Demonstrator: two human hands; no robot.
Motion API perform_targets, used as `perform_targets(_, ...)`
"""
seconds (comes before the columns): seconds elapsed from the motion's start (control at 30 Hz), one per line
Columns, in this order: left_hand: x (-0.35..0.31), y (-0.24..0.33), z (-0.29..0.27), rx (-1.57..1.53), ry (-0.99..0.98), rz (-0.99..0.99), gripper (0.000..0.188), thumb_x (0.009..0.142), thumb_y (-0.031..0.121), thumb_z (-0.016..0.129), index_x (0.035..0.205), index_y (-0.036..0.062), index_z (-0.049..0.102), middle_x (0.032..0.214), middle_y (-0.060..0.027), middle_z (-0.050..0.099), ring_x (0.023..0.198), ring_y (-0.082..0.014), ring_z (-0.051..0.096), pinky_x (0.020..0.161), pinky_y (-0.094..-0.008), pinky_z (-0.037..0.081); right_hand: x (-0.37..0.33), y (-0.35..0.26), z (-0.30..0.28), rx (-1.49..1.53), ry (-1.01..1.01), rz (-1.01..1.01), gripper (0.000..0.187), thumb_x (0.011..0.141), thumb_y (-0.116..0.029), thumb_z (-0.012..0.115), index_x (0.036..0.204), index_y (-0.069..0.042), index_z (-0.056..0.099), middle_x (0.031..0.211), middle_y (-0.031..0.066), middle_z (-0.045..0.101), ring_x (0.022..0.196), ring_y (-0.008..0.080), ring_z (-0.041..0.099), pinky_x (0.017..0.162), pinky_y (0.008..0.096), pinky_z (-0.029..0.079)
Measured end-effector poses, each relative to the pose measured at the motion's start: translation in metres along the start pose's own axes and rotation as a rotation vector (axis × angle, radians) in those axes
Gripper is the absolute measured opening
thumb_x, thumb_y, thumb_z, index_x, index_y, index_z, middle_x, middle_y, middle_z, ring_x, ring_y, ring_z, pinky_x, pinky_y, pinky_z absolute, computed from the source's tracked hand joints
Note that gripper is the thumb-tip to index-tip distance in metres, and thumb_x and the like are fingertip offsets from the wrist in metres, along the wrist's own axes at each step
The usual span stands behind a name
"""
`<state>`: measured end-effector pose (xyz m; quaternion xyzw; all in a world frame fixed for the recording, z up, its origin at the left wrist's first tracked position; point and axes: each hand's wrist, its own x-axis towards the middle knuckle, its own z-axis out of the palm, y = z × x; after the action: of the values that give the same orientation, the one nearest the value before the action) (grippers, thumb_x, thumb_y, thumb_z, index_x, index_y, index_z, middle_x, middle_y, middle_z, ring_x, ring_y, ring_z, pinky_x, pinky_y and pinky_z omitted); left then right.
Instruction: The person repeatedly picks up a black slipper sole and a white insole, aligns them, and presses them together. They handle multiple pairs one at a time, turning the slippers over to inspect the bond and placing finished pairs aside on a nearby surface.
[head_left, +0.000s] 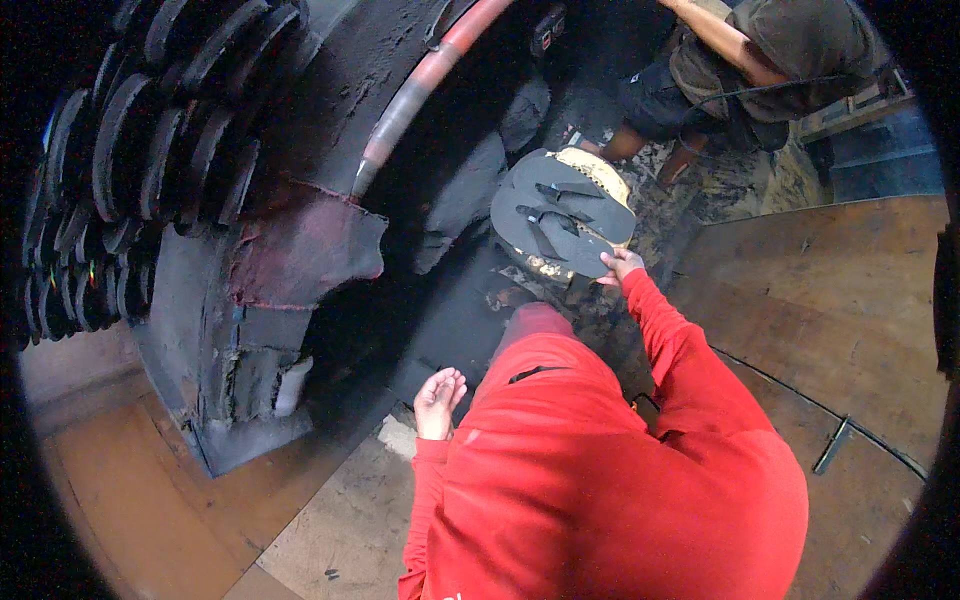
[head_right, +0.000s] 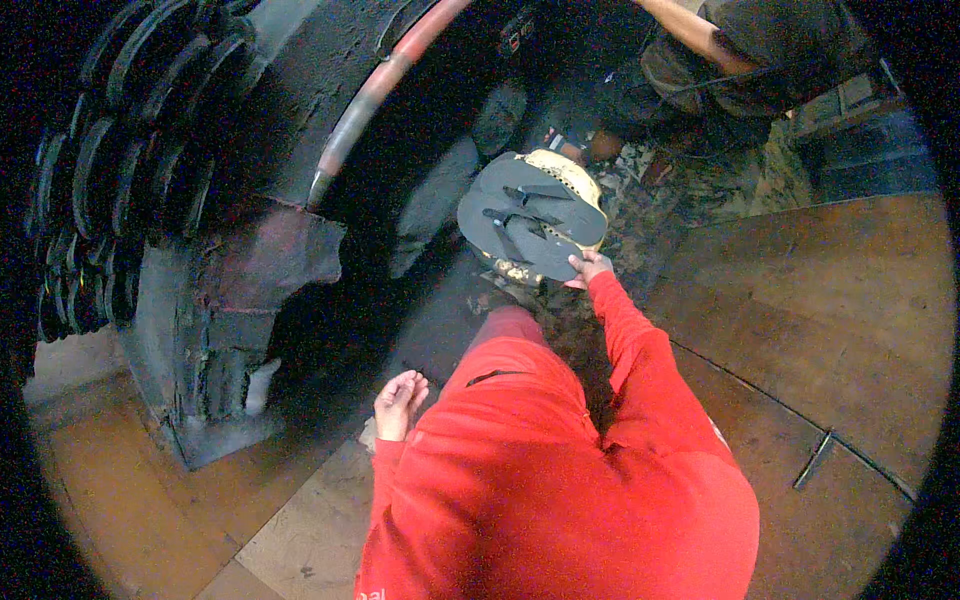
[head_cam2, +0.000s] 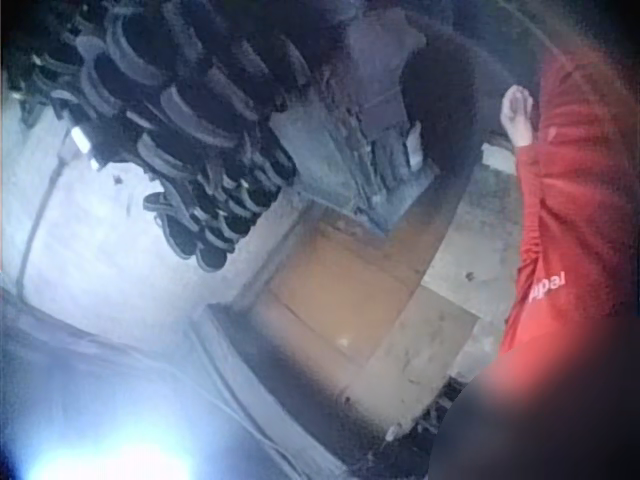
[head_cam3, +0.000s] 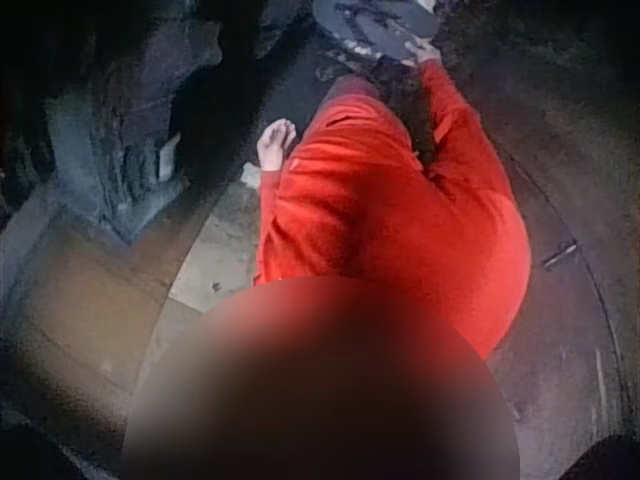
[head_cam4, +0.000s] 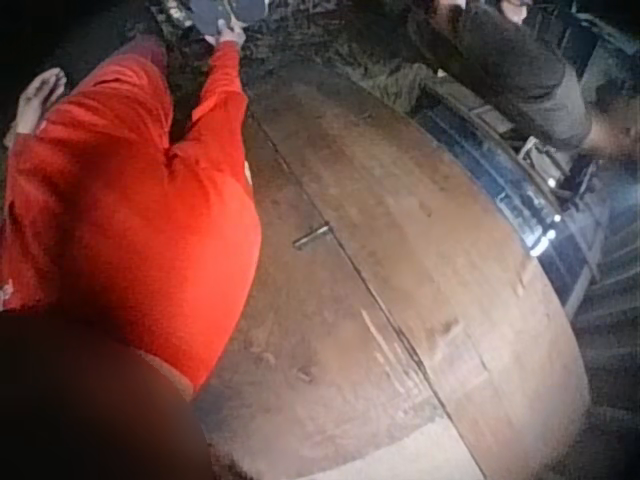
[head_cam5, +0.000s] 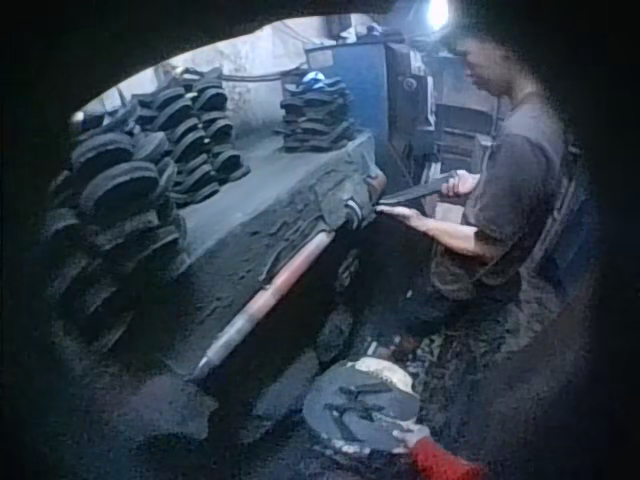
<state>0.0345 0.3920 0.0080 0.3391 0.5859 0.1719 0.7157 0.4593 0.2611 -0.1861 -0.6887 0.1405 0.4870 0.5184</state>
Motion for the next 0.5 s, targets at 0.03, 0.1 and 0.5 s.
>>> perform_targets(0.03,0.001,0.004,0.001,-0.002,0.002,0.019,0.024,0.098,0.007,0.058,0.12,-0.0037,0.06,0.113,-0.0121,0.066,0.103,-0.0205,0.066,0.089,-0.0314,0.056,-0.004,0.002,0.0,0.046,-0.027,-0.011,0.042,0.09,-0.015,0.072,0.124,0.0,0.053,0.104,0.0149,0.067,0.081,0.0301,0.071,0.064,0.047,0.064)
perform_targets(0.1,0.002,0.009,-0.001,-0.006,0.011,0.054,0.024,0.098,0.007,0.058,0.119,-0.0032,0.061,0.113,-0.0118,0.066,0.103,-0.0201,0.066,0.089,-0.031,0.056,-0.011,0.01,0.001,0.08,-0.048,0.04,0.038,0.091,-0.015,0.07,0.122,0.0,0.054,0.104,0.0139,0.068,0.082,0.0317,0.072,0.067,0.0488,0.064)
perform_targets(0.5,-0.012,-0.002,-0.01,0.044,0.001,-0.008,0.024,0.098,0.007,0.059,0.12,-0.0036,0.061,0.113,-0.0121,0.067,0.102,-0.0196,0.066,0.088,-0.0299,0.057,0.029,0.005,-0.008,-0.076,0.022,0.054,0.026,0.087,-0.017,0.075,0.102,-0.002,0.06,0.086,0.0113,0.069,0.067,0.0253,0.071,0.059,0.0427,0.064)
